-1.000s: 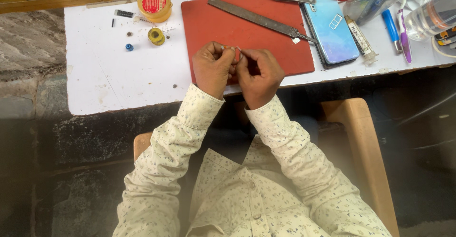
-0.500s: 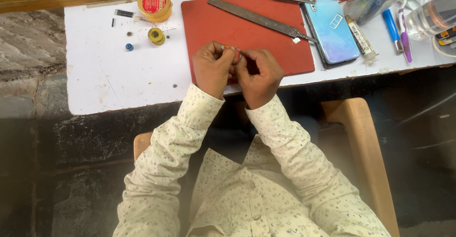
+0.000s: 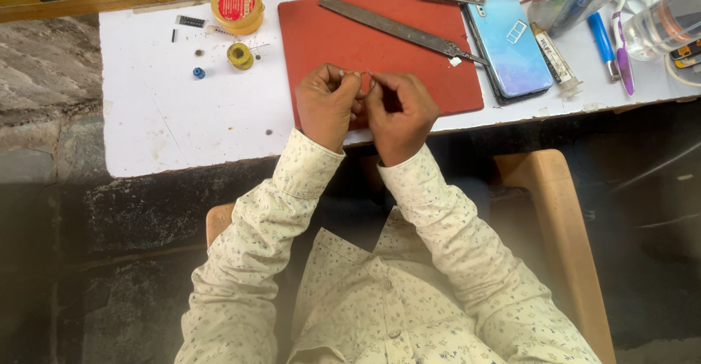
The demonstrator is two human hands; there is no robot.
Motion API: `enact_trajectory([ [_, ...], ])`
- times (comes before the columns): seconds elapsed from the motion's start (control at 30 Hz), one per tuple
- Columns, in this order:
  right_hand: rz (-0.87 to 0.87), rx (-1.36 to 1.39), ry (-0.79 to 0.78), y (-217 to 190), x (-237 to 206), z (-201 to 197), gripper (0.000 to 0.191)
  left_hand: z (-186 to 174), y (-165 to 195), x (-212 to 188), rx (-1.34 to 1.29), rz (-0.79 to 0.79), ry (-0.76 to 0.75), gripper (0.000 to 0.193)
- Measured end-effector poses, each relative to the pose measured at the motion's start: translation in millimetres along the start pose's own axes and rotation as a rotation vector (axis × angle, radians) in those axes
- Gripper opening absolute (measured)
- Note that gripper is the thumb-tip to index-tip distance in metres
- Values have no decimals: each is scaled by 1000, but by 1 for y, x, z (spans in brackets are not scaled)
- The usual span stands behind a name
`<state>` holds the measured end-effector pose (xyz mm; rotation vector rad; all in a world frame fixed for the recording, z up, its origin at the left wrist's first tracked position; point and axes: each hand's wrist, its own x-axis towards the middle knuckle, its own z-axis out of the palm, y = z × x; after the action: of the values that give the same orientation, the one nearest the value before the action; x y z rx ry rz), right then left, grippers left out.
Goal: The person works on a small electronic component on a red mat, using a blue-handled tool to scrape or clean it. They then retrieve a small container from a shelf, open it, and use a thin tool to apply a substance to the component.
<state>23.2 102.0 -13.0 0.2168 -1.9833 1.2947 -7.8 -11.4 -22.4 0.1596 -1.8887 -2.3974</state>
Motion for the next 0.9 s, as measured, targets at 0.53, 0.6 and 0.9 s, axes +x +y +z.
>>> enact_trajectory([
  [0.53, 108, 83, 18, 14, -1, -1, 20, -7, -1, 7, -136, -117, -8, 17],
  [0.6, 68, 30, -1, 12, 0, -3, 20, -6, -2, 6, -136, -104, -4, 17],
  [0.9, 6, 32, 25, -1, -4, 0, 11, -1, -4, 1, -59, -39, 23, 13],
])
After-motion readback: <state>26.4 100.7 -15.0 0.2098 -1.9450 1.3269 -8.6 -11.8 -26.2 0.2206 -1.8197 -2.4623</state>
